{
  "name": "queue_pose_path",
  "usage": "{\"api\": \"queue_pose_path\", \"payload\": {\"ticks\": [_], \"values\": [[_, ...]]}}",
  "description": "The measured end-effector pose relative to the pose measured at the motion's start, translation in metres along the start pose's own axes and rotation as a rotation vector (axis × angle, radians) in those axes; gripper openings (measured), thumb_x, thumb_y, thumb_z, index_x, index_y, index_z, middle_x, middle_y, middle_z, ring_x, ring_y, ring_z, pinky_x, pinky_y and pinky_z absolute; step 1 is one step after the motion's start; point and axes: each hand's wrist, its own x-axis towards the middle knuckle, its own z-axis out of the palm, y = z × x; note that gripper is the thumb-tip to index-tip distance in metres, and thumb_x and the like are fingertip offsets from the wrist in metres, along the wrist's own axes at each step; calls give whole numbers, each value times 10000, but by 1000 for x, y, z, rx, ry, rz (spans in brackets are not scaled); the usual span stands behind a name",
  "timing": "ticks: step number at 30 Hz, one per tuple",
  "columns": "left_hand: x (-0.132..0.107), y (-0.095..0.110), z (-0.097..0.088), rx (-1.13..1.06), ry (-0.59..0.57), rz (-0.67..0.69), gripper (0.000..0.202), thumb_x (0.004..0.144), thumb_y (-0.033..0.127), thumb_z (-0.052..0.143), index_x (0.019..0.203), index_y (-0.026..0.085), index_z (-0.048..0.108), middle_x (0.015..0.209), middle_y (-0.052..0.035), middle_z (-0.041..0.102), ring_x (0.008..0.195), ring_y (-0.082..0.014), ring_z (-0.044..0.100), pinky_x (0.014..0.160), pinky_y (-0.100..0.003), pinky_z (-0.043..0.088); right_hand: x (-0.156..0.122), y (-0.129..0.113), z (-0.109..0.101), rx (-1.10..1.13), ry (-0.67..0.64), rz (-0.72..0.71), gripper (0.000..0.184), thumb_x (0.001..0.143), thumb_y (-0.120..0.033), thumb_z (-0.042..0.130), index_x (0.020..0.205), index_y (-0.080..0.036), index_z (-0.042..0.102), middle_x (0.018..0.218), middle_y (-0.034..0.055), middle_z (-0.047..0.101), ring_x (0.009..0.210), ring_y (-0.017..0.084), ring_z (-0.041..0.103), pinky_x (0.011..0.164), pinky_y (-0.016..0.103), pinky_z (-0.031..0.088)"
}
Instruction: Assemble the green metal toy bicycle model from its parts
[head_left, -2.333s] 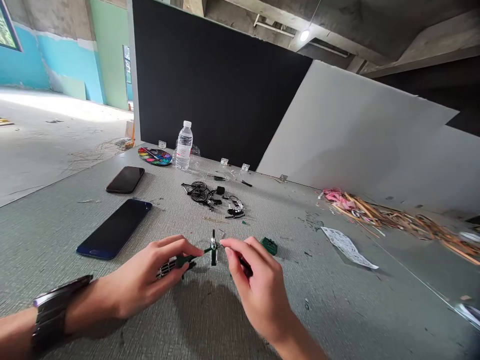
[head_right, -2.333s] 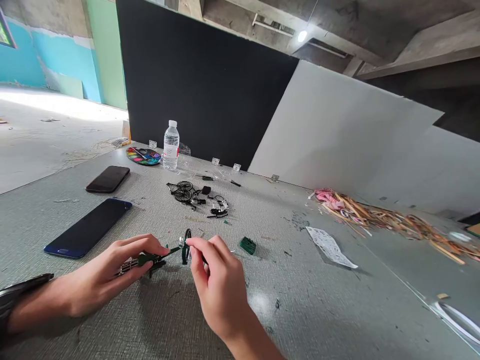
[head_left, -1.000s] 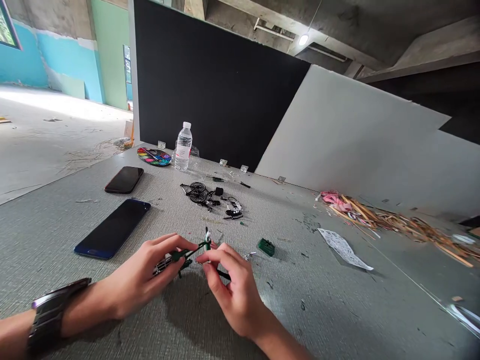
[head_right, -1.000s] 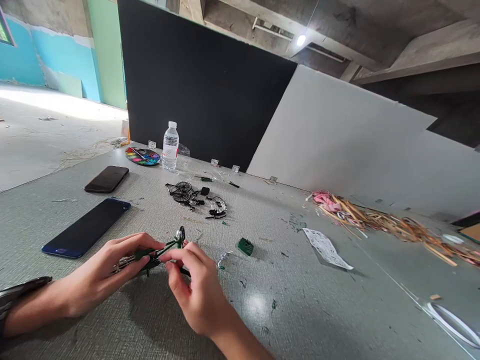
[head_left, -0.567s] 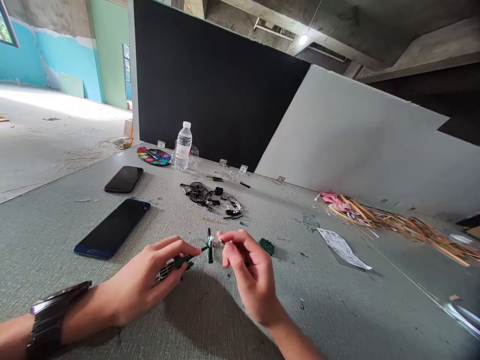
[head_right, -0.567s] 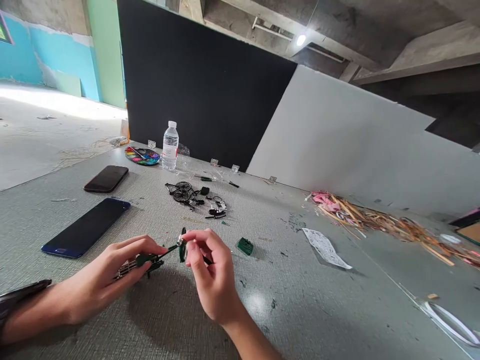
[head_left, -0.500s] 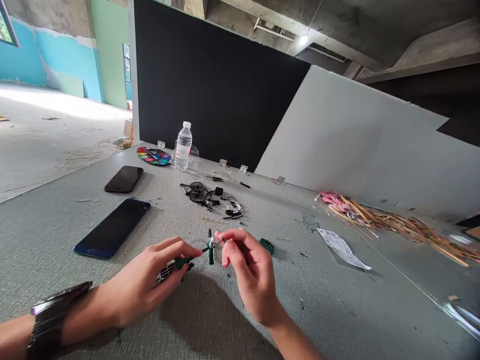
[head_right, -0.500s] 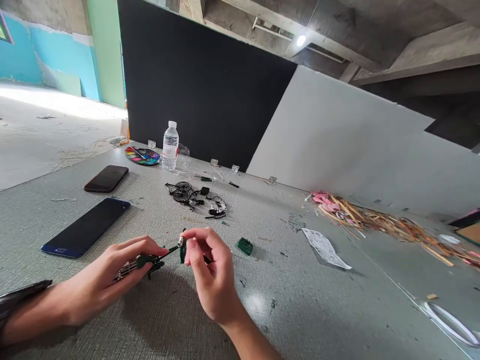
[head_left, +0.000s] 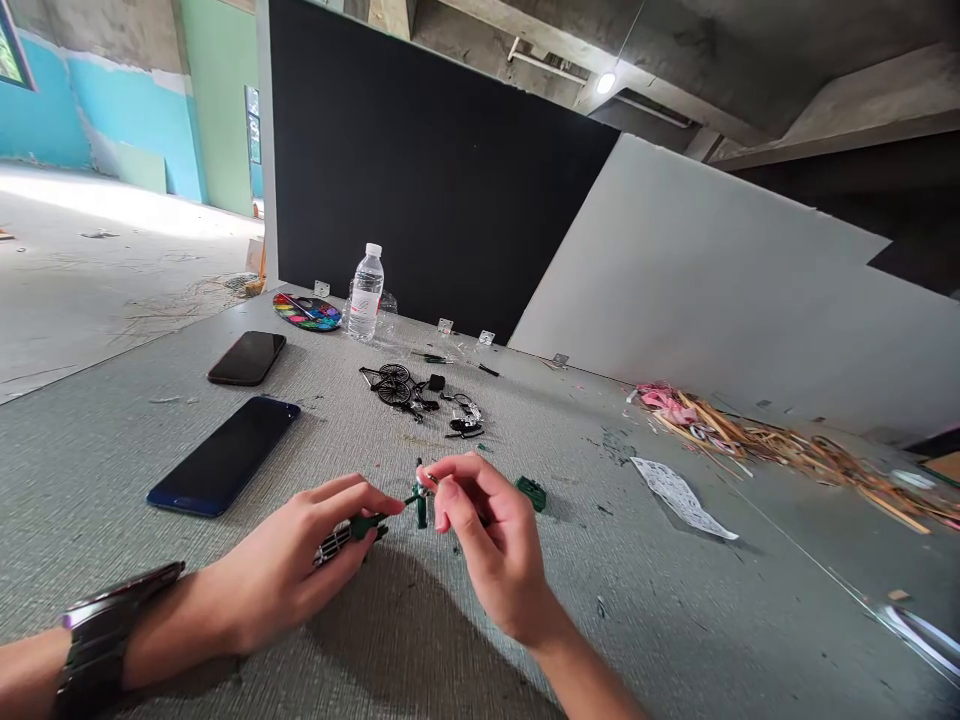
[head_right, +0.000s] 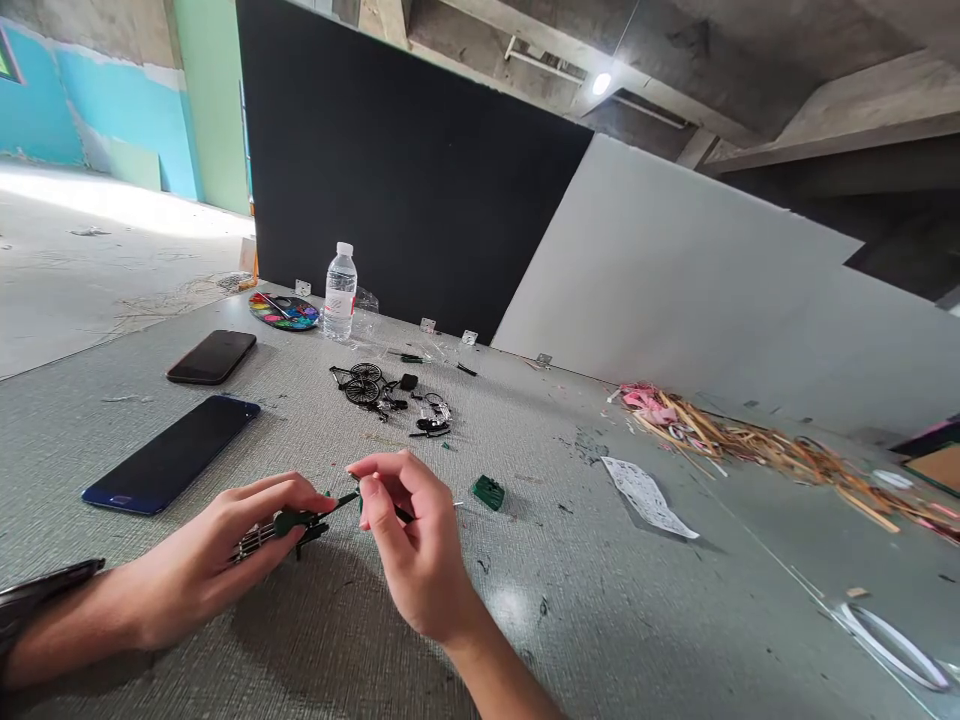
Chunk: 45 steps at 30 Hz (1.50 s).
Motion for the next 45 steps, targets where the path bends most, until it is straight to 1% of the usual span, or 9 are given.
{"api": "queue_pose_path", "payload": {"ticks": [8, 14, 17, 24, 28, 30, 33, 37, 45], "values": [[-1, 1, 0, 12, 9, -5, 263, 1011, 176, 473, 1210, 263, 621, 1148, -38, 707, 1052, -235, 705, 907, -379, 561, 3, -3, -1, -61, -16, -30, 174, 1059, -327, 524, 1085, -266, 685, 854, -13, 609, 699, 113, 557, 621, 256, 477], [0, 4, -1, 18, 13, 3, 261, 1005, 177, 460, 1185, 254, 633, 1132, -39, 718, 1043, -237, 716, 899, -379, 563, 3, -4, -3, -242, -41, -150, 168, 1052, -265, 517, 1106, -267, 676, 936, 15, 644, 728, 128, 577, 629, 280, 486], [1, 4, -1, 29, 15, 12, 297, 989, 165, 457, 1214, 252, 629, 1109, -38, 723, 1003, -233, 723, 870, -376, 571, 2, -4, -4, -275, -15, -184, 173, 1050, -248, 513, 1111, -271, 673, 947, 20, 656, 743, 134, 592, 624, 282, 489], [-1, 2, -1, 27, 43, 19, 301, 1001, 167, 470, 1240, 261, 628, 1155, -38, 728, 1054, -233, 718, 904, -365, 573, 3, -4, -3, -303, -21, -188, 172, 1051, -255, 512, 1104, -260, 675, 930, 22, 650, 757, 141, 609, 617, 278, 492], [0, 2, -1, 36, 55, 24, 288, 1003, 178, 482, 1231, 254, 640, 1164, -47, 736, 1064, -243, 717, 907, -367, 580, 1, -3, -4, -310, 55, -197, 180, 1056, -247, 499, 1127, -262, 664, 927, 22, 647, 784, 153, 640, 651, 285, 515], [1, 2, -2, 35, 59, 15, 264, 1017, 202, 475, 1213, 252, 645, 1172, -53, 742, 1075, -252, 716, 905, -379, 582, -2, 1, -5, -384, 99, -209, 182, 1054, -231, 495, 1141, -252, 653, 926, 26, 645, 796, 164, 650, 691, 300, 529], [2, 1, -3, 23, 57, -5, 253, 1032, 226, 466, 1215, 254, 639, 1168, -53, 749, 1066, -257, 720, 901, -396, 584, -9, 10, -4, -528, 103, -213, 185, 1047, -201, 486, 1127, -227, 650, 911, 35, 648, 779, 175, 643, 712, 311, 534], [-1, -1, -3, 13, 61, -4, 267, 1017, 193, 481, 1221, 258, 641, 1181, -45, 747, 1090, -248, 713, 937, -394, 574, -14, 18, 1, -605, 105, -220, 166, 1041, -167, 491, 1090, -210, 644, 893, 37, 655, 780, 178, 647, 703, 293, 525], [1, -1, -4, -13, 61, -18, 266, 1021, 197, 481, 1225, 250, 644, 1191, -52, 747, 1104, -249, 708, 952, -398, 565, -18, 20, 12, -613, 119, -226, 160, 1043, -154, 478, 1089, -208, 621, 903, 39, 639, 786, 176, 644, 707, 289, 526]]}}
